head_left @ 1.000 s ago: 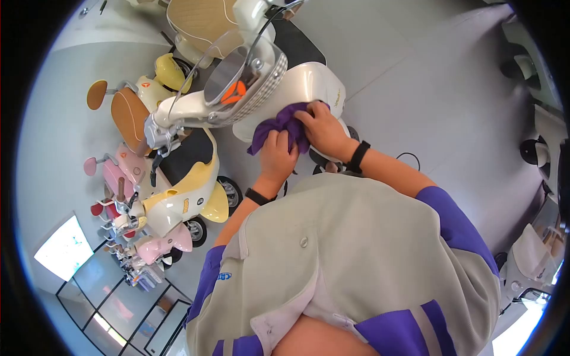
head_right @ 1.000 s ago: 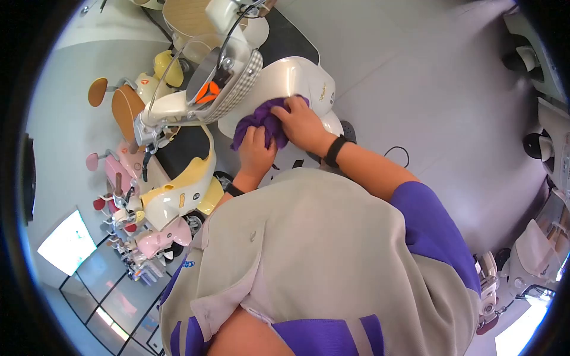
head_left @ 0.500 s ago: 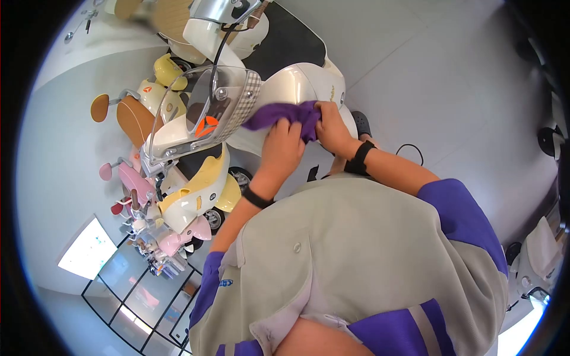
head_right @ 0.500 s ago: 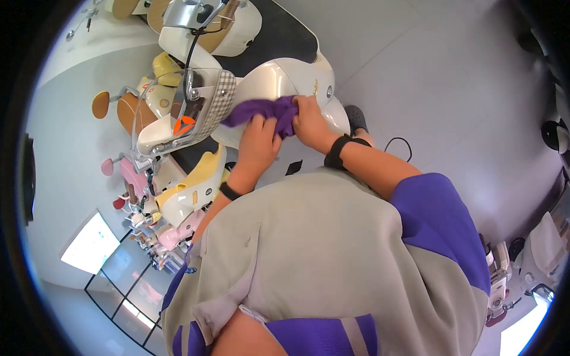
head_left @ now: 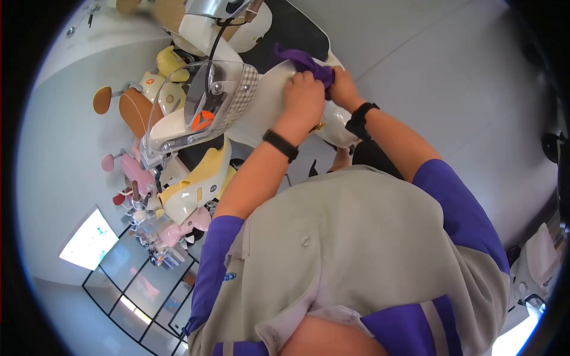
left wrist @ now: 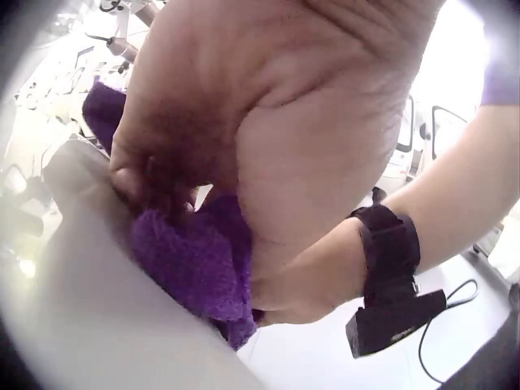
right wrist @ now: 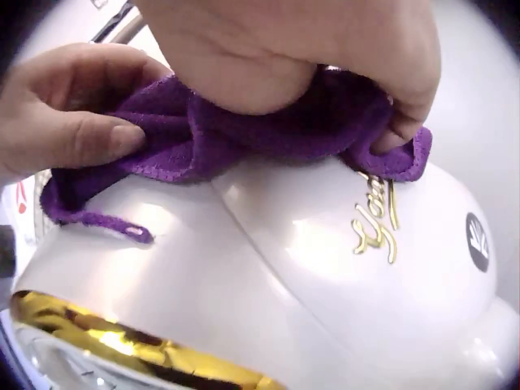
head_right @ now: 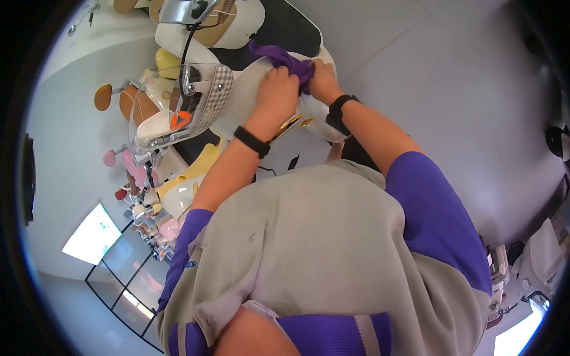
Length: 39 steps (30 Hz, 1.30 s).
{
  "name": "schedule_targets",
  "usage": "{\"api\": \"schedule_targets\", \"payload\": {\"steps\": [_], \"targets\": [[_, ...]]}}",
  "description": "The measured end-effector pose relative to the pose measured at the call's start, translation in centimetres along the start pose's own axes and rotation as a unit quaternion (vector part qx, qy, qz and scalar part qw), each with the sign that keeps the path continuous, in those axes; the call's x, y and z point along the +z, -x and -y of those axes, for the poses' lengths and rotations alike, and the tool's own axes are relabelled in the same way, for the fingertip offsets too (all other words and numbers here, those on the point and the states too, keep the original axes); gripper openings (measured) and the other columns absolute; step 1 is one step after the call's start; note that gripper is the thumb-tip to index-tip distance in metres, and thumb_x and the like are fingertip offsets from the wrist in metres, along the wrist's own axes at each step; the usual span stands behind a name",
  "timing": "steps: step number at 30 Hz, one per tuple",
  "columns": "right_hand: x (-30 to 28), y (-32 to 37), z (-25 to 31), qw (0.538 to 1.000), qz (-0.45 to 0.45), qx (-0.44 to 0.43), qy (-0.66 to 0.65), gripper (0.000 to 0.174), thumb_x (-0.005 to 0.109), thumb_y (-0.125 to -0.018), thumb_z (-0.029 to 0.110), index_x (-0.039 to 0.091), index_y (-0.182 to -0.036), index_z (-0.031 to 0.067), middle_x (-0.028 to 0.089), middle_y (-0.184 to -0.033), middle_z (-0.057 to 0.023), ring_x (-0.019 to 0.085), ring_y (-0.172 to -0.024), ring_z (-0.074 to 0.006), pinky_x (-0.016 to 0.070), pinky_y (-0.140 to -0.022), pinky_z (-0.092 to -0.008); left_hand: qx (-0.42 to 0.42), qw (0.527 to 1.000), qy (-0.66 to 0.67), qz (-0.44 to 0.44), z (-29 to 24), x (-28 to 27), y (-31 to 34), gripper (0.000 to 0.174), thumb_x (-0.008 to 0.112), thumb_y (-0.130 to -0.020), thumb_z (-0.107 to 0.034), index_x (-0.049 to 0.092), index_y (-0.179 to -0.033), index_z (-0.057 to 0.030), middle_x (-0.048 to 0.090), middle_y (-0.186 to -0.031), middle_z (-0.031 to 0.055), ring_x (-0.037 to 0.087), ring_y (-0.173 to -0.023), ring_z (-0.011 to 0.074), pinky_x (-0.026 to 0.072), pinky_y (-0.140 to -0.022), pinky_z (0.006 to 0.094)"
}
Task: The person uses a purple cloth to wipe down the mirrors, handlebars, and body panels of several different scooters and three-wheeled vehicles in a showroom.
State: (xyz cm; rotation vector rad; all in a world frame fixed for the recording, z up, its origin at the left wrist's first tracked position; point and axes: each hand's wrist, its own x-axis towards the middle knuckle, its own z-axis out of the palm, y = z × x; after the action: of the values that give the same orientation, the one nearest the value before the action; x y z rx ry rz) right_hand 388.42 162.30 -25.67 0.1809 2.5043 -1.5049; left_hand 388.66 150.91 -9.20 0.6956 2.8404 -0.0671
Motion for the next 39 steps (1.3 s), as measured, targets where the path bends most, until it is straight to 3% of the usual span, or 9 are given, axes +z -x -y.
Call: {"api": "schedule_targets", "payload": {"steps": [3, 5, 9, 15, 23, 27, 32, 35, 39], "targets": [[-0.3, 3.4, 2.9, 0.989, 0.087, 0.098, -0.072, 0.039, 0.060, -0.079, 0.005, 0.055, -0.117, -0.0001, 0.059, -0.110, -0.0317, 0.056, -0.102, -0.0486, 0.0470, -0.091, -0.0506, -0.017, 0.997, 0.068, -0.022, 0.8, -1.4, 3.2, 0.019, 0.067, -0.072, -0.012, 0.063, -0.090, -0.0056, 0.055, -0.095, 0.0137, 0.056, -0.095, 0.0340, 0.0483, -0.077, 0.0465], [0.3, 5.2, 4.4, 0.983, 0.082, 0.079, -0.144, 0.038, 0.057, -0.078, 0.003, 0.056, -0.116, -0.0029, 0.059, -0.111, -0.0316, 0.056, -0.103, -0.0491, 0.0462, -0.093, -0.0499, -0.046, 0.993, 0.107, -0.015, 0.7, -2.9, 5.7, 0.020, 0.065, -0.072, -0.010, 0.061, -0.091, -0.0043, 0.055, -0.096, 0.0160, 0.055, -0.097, 0.0362, 0.0479, -0.078, 0.0474], [-3.6, 5.4, 13.7, 0.972, 0.127, -0.166, -0.108, 0.039, 0.061, -0.076, 0.004, 0.064, -0.115, 0.0079, 0.057, -0.110, -0.0224, 0.055, -0.105, -0.0419, 0.0460, -0.092, -0.0456, -0.177, 0.966, 0.147, -0.121, 2.4, -2.0, 12.1, 0.023, 0.064, -0.072, -0.009, 0.058, -0.092, 0.0008, 0.054, -0.099, 0.0199, 0.054, -0.094, 0.0403, 0.0468, -0.082, 0.0498], [-1.8, 6.8, 16.4, 0.887, 0.144, -0.435, 0.056, 0.044, 0.067, -0.076, 0.005, 0.065, -0.119, 0.0153, 0.055, -0.105, -0.0145, 0.056, -0.098, -0.0337, 0.0480, -0.088, -0.0420, -0.328, 0.891, 0.233, -0.213, 2.4, 0.9, 16.3, 0.028, 0.064, -0.072, -0.010, 0.056, -0.097, 0.0028, 0.053, -0.098, 0.0222, 0.053, -0.094, 0.0428, 0.0463, -0.082, 0.0507], [-4.0, 9.0, 14.5, 0.907, 0.209, -0.355, 0.083, 0.041, 0.069, -0.079, 0.006, 0.066, -0.119, 0.0130, 0.055, -0.104, -0.0145, 0.055, -0.098, -0.0351, 0.0494, -0.084, -0.0440, -0.340, 0.860, 0.253, -0.285, -1.4, 0.9, 17.2, 0.032, 0.068, -0.077, -0.012, 0.054, -0.103, 0.0010, 0.053, -0.099, 0.0210, 0.054, -0.093, 0.0420, 0.0466, -0.081, 0.0494], [-2.8, 8.4, 18.6, 0.843, 0.233, -0.408, 0.263, 0.048, 0.068, -0.083, 0.009, 0.059, -0.130, 0.0138, 0.052, -0.109, -0.0159, 0.058, -0.100, -0.0352, 0.0539, -0.081, -0.0431, -0.373, 0.808, 0.291, -0.351, 0.5, 3.1, 17.3, 0.034, 0.066, -0.080, -0.009, 0.052, -0.109, 0.0019, 0.055, -0.100, 0.0227, 0.055, -0.095, 0.0445, 0.0463, -0.080, 0.0513], [3.0, 8.5, 22.0, 0.754, 0.225, -0.527, 0.321, 0.041, 0.065, -0.086, 0.015, 0.061, -0.126, 0.0128, 0.053, -0.105, -0.0140, 0.059, -0.099, -0.0337, 0.0545, -0.078, -0.0435, -0.490, 0.696, 0.333, -0.405, 4.1, 7.7, 18.7, 0.046, 0.064, -0.085, -0.012, 0.048, -0.127, 0.0007, 0.061, -0.111, 0.0273, 0.059, -0.102, 0.0456, 0.0489, -0.088, 0.0501], [7.3, 9.7, 21.7, 0.697, 0.201, -0.603, 0.332, 0.024, 0.056, -0.087, 0.015, 0.064, -0.109, 0.0100, 0.055, -0.103, -0.0142, 0.060, -0.098, -0.0333, 0.0546, -0.071, -0.0442, -0.598, 0.603, 0.461, -0.258, 5.2, 8.6, 20.8, 0.048, 0.061, -0.087, -0.014, 0.047, -0.130, 0.0019, 0.062, -0.114, 0.0317, 0.060, -0.106, 0.0467, 0.0493, -0.089, 0.0510], [8.6, 12.1, 21.8, 0.659, 0.259, -0.589, 0.389, 0.014, 0.056, -0.085, 0.017, 0.061, -0.096, 0.0092, 0.056, -0.100, -0.0127, 0.058, -0.100, -0.0320, 0.0505, -0.076, -0.0461, -0.554, 0.599, 0.532, -0.225, 3.6, 12.9, 21.2, 0.042, 0.059, -0.086, -0.016, 0.051, -0.123, 0.0032, 0.065, -0.109, 0.0322, 0.061, -0.104, 0.0485, 0.0491, -0.090, 0.0518]]}}
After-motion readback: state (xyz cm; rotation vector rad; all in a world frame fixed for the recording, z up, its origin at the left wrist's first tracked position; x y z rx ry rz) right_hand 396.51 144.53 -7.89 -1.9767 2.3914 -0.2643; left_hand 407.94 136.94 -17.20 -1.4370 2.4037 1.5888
